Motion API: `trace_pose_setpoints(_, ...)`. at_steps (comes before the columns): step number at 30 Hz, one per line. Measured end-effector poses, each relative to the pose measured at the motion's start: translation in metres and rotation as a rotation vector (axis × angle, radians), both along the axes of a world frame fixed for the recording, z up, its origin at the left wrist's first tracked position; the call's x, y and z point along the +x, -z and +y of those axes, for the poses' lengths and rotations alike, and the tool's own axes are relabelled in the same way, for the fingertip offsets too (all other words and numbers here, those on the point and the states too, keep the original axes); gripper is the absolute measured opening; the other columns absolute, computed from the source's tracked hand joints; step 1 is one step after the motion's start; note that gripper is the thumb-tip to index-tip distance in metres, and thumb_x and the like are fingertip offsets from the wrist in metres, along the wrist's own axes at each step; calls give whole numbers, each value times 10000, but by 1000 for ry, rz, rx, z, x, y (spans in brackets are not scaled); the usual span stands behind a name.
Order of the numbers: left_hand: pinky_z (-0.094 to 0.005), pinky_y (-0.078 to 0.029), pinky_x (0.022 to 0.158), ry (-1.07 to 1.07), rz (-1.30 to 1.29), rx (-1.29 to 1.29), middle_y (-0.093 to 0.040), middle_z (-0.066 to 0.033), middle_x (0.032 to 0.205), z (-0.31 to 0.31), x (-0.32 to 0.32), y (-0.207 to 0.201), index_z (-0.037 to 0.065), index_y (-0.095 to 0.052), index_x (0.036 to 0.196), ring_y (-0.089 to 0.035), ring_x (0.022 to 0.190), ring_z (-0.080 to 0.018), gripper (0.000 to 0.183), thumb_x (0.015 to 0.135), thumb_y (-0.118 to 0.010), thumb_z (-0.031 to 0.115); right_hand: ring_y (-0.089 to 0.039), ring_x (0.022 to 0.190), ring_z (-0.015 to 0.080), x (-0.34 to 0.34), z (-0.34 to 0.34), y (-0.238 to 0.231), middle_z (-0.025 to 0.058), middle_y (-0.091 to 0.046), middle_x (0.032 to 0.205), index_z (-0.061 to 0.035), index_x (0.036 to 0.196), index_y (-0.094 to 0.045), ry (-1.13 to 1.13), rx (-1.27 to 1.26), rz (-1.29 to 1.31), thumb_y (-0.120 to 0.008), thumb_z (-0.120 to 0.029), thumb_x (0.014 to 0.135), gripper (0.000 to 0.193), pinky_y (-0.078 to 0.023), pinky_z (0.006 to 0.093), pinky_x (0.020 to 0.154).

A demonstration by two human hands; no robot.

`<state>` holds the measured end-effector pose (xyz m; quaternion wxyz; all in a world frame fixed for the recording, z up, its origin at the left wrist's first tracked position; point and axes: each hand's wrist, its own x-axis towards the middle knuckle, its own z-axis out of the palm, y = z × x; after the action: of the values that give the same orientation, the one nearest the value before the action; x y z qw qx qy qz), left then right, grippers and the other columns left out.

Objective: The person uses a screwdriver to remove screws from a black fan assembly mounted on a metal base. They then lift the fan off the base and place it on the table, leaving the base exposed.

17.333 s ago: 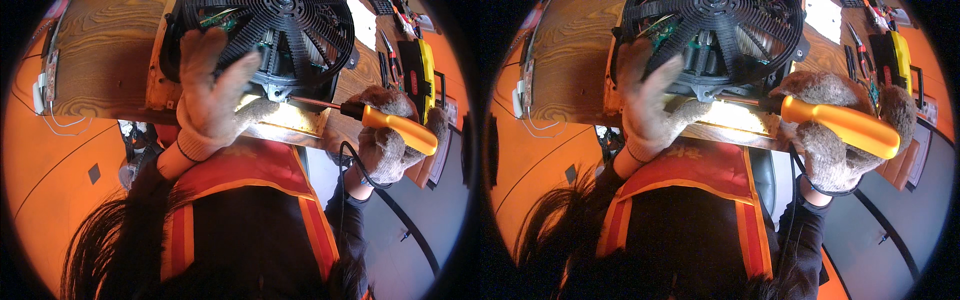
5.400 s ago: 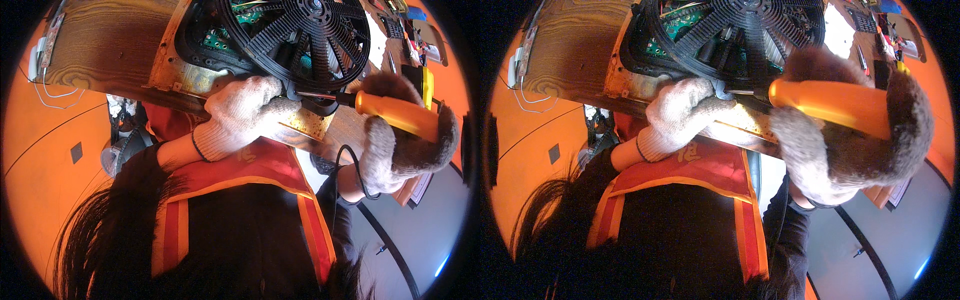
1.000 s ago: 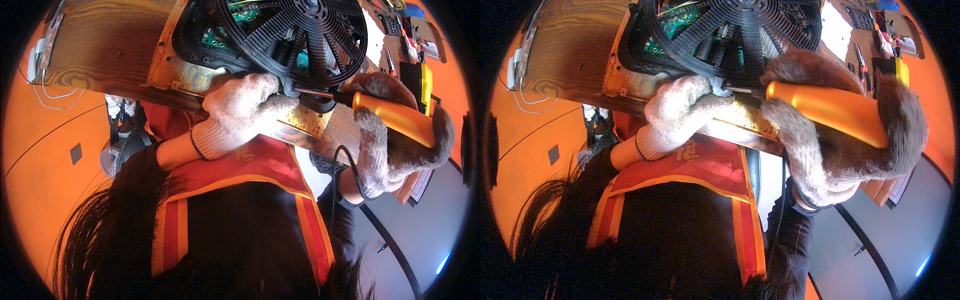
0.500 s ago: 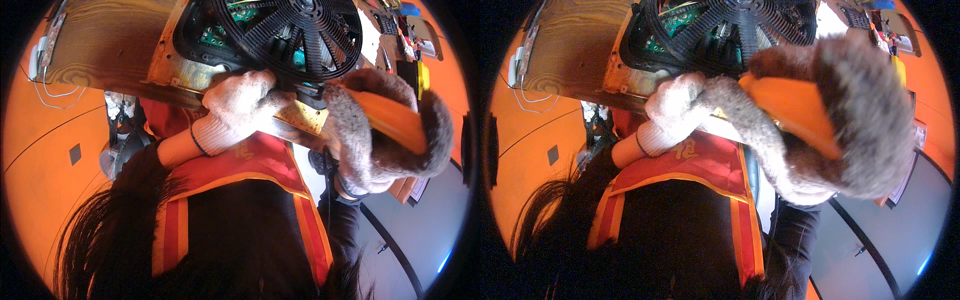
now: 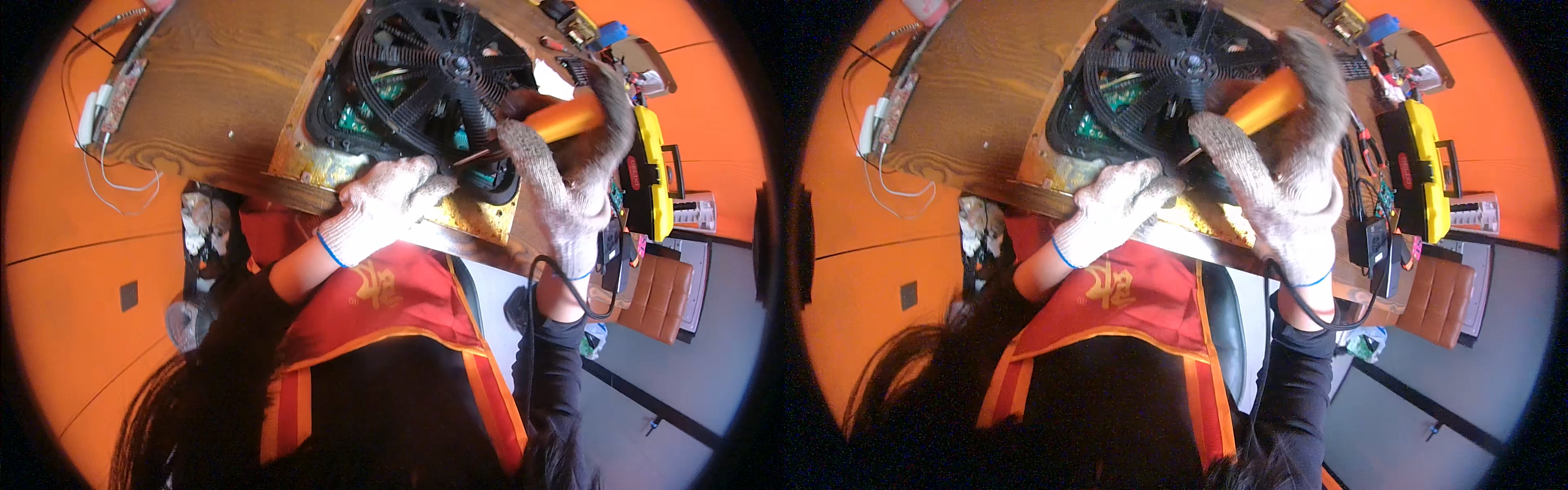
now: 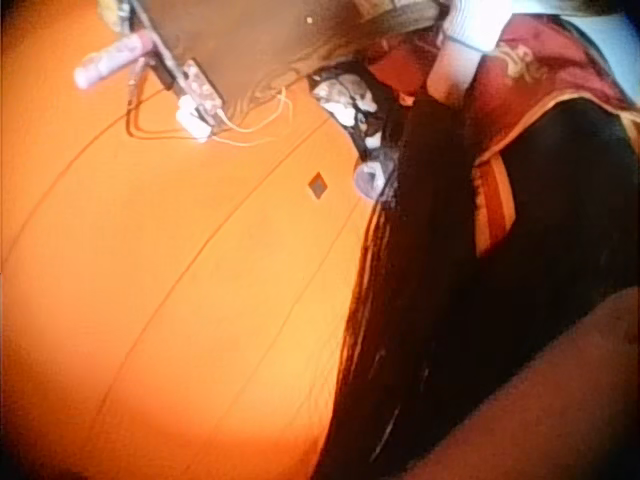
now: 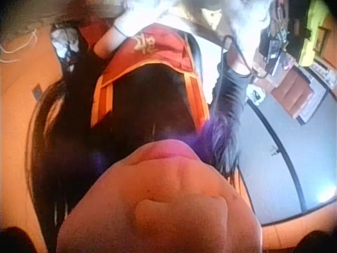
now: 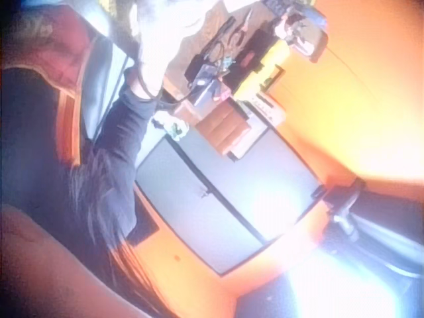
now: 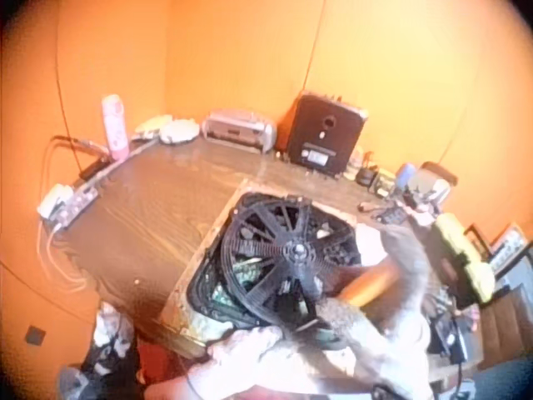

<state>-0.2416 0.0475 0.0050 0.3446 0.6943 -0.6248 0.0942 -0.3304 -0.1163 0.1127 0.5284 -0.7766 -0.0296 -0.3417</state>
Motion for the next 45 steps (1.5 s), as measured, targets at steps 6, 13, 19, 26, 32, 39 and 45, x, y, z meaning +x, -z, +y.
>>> trace_pose_setpoints(6, -439, -491, 684, -243, 539, 245, -656, -149, 823, -10, -10, -4, 87, -637, 1007, -632, 804, -340, 282, 922, -567, 347, -562, 1113, 204, 5, -4, -8, 143, -536, 1269, -5, 1333, -441, 96, -75, 141, -756, -36, 778, 639, -476, 329, 940)
trace_pose_setpoints(13, -439, -493, 650, -203, 526, 28, -649, -123, 731, -17, -9, 8, 114, -641, 896, -658, 747, -325, 291, 934, -536, 383, -583, 1012, 185, -7, -3, 7, 119, -530, 1187, -134, 1390, -305, 77, -89, 40, -718, 30, 806, 734, -530, 327, 856)
trace_pose_setpoints(19, -459, -472, 714, -326, 272, -31, -647, -109, 782, -21, -8, 26, 136, -646, 965, -636, 819, -320, 297, 939, -516, 402, -575, 999, 168, -2, -2, 10, 114, -483, 1255, -120, 1375, -361, 418, -468, -125, -746, -4, 797, 704, -537, 323, 834)
trace_pose_setpoints(26, -452, -482, 760, -275, 398, 35, -646, -104, 1010, -17, -13, 12, 181, -641, 1119, -601, 883, -332, 298, 932, -531, 386, -599, 950, 179, 5, 3, 7, 106, -584, 1083, -128, 1389, -374, 195, -314, -50, -783, -18, 763, 756, -538, 323, 807)
trace_pose_setpoints(32, -427, -507, 685, -338, 326, 101, -673, -127, 890, -14, -16, 0, 34, -624, 976, -640, 814, -313, 352, 906, -604, 378, -618, 916, 201, 12, -9, 18, 94, -465, 1297, -76, 1381, -357, -45, 175, -249, -783, 19, 733, 782, -559, 329, 794)
trace_pose_setpoints(39, -318, -497, 593, -378, 625, 271, -663, -134, 721, -19, -15, -2, 16, -573, 827, -667, 652, -212, 266, 891, -661, 259, -654, 822, 223, 21, -52, 31, 106, -532, 1119, -130, 1372, -327, 345, 274, -562, -719, -21, 802, 701, -580, 332, 674)
trace_pose_setpoints(45, -331, -496, 578, -343, 465, 60, -663, -119, 733, -15, -19, 0, 35, -619, 883, -668, 643, -210, 234, 848, -719, 244, -642, 750, 232, 6, -51, 45, 143, -623, 898, -177, 1400, -268, 148, 324, -436, -639, -143, 906, 618, -582, 357, 622)
